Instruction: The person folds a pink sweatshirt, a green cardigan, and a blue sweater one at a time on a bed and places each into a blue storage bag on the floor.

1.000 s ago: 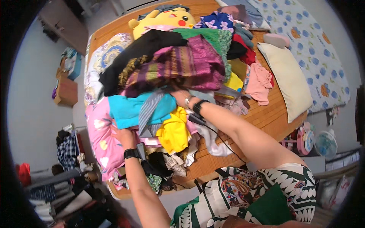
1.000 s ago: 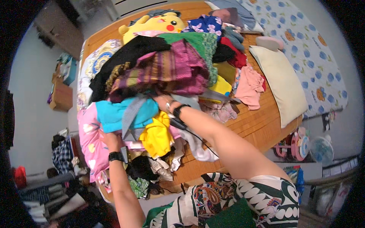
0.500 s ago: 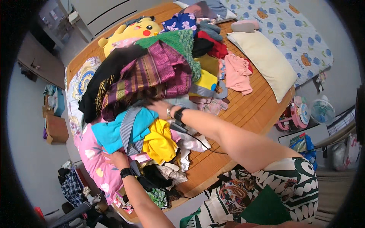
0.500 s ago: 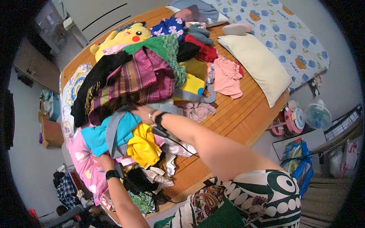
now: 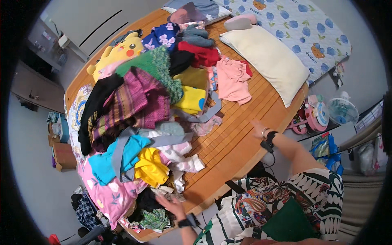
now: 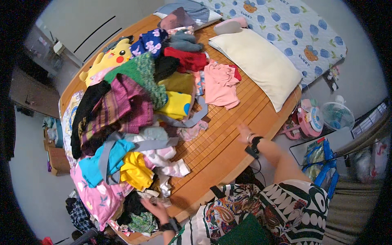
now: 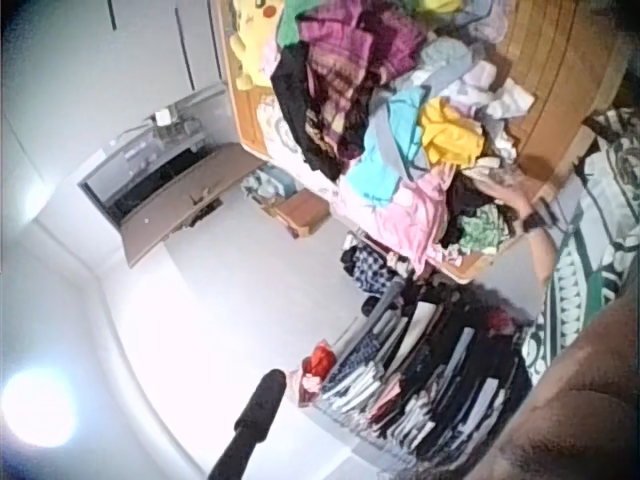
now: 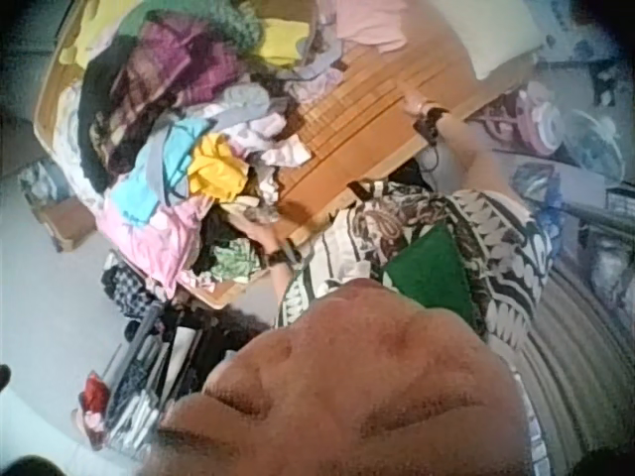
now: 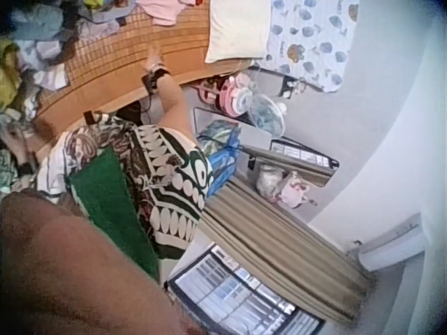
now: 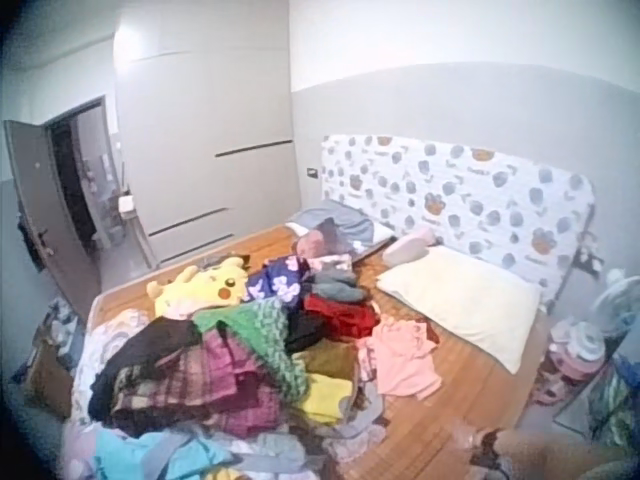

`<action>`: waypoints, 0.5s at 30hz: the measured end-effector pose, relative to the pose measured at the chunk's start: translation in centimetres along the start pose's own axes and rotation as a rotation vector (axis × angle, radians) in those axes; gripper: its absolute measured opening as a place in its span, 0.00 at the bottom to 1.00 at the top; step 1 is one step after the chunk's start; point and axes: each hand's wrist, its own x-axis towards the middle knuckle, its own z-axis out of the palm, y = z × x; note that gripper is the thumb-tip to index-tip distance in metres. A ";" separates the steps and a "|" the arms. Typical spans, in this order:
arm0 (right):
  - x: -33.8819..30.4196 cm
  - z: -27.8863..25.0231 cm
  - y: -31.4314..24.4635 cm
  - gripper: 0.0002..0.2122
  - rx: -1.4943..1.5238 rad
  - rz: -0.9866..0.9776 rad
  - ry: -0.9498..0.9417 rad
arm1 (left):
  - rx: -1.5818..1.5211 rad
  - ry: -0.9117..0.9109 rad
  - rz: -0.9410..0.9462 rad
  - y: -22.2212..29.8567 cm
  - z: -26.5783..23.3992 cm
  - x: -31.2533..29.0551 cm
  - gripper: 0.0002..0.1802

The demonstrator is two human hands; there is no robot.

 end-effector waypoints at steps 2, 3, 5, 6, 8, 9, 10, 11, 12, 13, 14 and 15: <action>2.4 -2.7 3.3 0.38 0.026 0.124 0.090 | 0.127 -0.278 -0.072 4.6 2.0 -5.3 0.34; 4.2 -4.0 4.5 0.39 0.037 0.119 0.180 | -0.010 -0.311 -0.117 7.0 3.7 -7.6 0.35; 9.9 -6.4 7.5 0.42 0.085 0.081 0.269 | -0.172 -0.425 -0.211 11.4 6.3 -10.2 0.36; 12.5 -7.8 7.1 0.42 0.066 0.088 0.294 | -0.185 -0.501 -0.277 13.2 7.5 -11.3 0.36; 15.9 -10.6 4.8 0.41 -0.001 0.006 0.375 | -0.186 -0.551 -0.256 16.3 9.8 -11.8 0.35; 17.3 -11.0 4.0 0.40 -0.048 -0.084 0.430 | -0.209 -0.601 -0.229 17.4 10.7 -11.7 0.34; 18.6 -10.3 3.6 0.40 -0.033 -0.089 0.418 | -0.190 -0.603 -0.236 18.4 11.8 -11.2 0.34; 19.7 -9.5 3.3 0.31 -0.031 -0.107 0.357 | -0.204 -0.640 -0.211 19.2 13.2 -10.5 0.33; 20.2 -8.7 2.8 0.22 -0.031 -0.129 0.292 | -0.219 -0.677 -0.195 20.1 14.3 -9.8 0.33; 20.1 -8.0 2.3 0.22 -0.021 -0.137 0.276 | -0.234 -0.680 -0.218 21.4 15.0 -8.7 0.32; 19.7 -7.4 1.7 0.18 -0.068 -0.204 0.196 | -0.172 -0.662 -0.146 21.4 16.3 -8.2 0.32; 19.1 -7.0 0.7 0.14 -0.118 -0.284 0.119 | -0.111 -0.633 -0.079 21.5 17.4 -7.6 0.32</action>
